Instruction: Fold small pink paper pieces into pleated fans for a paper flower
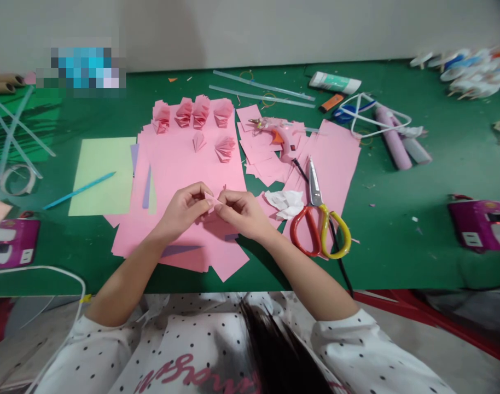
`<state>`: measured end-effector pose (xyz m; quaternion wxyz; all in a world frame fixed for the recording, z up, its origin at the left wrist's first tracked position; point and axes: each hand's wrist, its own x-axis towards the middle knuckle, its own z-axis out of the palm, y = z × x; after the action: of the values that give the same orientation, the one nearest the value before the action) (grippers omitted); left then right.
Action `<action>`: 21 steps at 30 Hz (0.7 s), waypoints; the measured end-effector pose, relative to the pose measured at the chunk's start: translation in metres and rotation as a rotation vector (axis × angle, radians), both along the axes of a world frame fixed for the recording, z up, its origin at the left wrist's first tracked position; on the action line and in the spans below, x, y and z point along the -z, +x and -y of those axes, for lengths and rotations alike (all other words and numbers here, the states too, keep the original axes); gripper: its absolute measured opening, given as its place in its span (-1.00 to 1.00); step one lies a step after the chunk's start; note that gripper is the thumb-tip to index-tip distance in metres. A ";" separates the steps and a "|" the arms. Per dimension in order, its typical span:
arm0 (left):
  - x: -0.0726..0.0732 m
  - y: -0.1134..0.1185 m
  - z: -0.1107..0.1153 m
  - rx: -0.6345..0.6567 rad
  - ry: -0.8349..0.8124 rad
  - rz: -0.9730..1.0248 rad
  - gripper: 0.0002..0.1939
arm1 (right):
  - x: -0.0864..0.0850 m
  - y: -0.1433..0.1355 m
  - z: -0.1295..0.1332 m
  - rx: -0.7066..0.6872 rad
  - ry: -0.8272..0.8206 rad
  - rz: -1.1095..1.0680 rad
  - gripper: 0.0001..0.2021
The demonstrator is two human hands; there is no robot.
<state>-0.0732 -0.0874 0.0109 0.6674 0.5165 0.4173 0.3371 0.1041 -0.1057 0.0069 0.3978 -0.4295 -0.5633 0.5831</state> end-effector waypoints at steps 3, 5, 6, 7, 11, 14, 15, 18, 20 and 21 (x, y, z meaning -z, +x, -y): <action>0.003 -0.001 -0.001 -0.047 -0.002 0.037 -0.83 | 0.002 -0.001 0.001 -0.009 0.051 0.041 -0.71; 0.003 -0.001 -0.002 -0.069 -0.009 0.057 -0.83 | 0.005 -0.001 0.002 -0.013 0.074 0.050 -0.73; 0.003 -0.001 -0.002 -0.074 -0.015 0.064 -0.83 | 0.006 -0.001 0.002 -0.010 0.074 0.043 -0.73; 0.003 0.000 -0.002 -0.079 -0.021 0.066 -0.83 | 0.007 -0.001 0.002 -0.001 0.067 0.034 -0.71; 0.004 0.001 -0.003 -0.087 -0.037 0.055 -0.84 | 0.009 0.000 0.002 0.053 0.044 0.010 -0.67; 0.004 0.001 -0.003 -0.086 -0.039 0.044 -0.84 | 0.010 0.000 0.001 0.062 0.058 0.029 -0.69; 0.004 0.000 -0.003 -0.086 -0.040 0.040 -0.83 | 0.009 0.000 0.001 0.058 0.064 0.044 -0.71; 0.004 -0.001 -0.003 -0.089 -0.038 0.018 -0.80 | 0.008 0.000 0.001 0.062 0.090 0.099 -0.76; 0.004 -0.001 -0.002 -0.085 -0.032 0.002 -0.79 | 0.007 0.001 0.001 0.084 0.110 0.121 -0.76; 0.004 -0.001 -0.002 -0.079 -0.028 -0.002 -0.79 | 0.006 0.001 0.001 0.097 0.118 0.121 -0.76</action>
<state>-0.0744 -0.0852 0.0065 0.6604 0.4906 0.4427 0.3567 0.1048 -0.1063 0.0007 0.4154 -0.4666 -0.5981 0.5020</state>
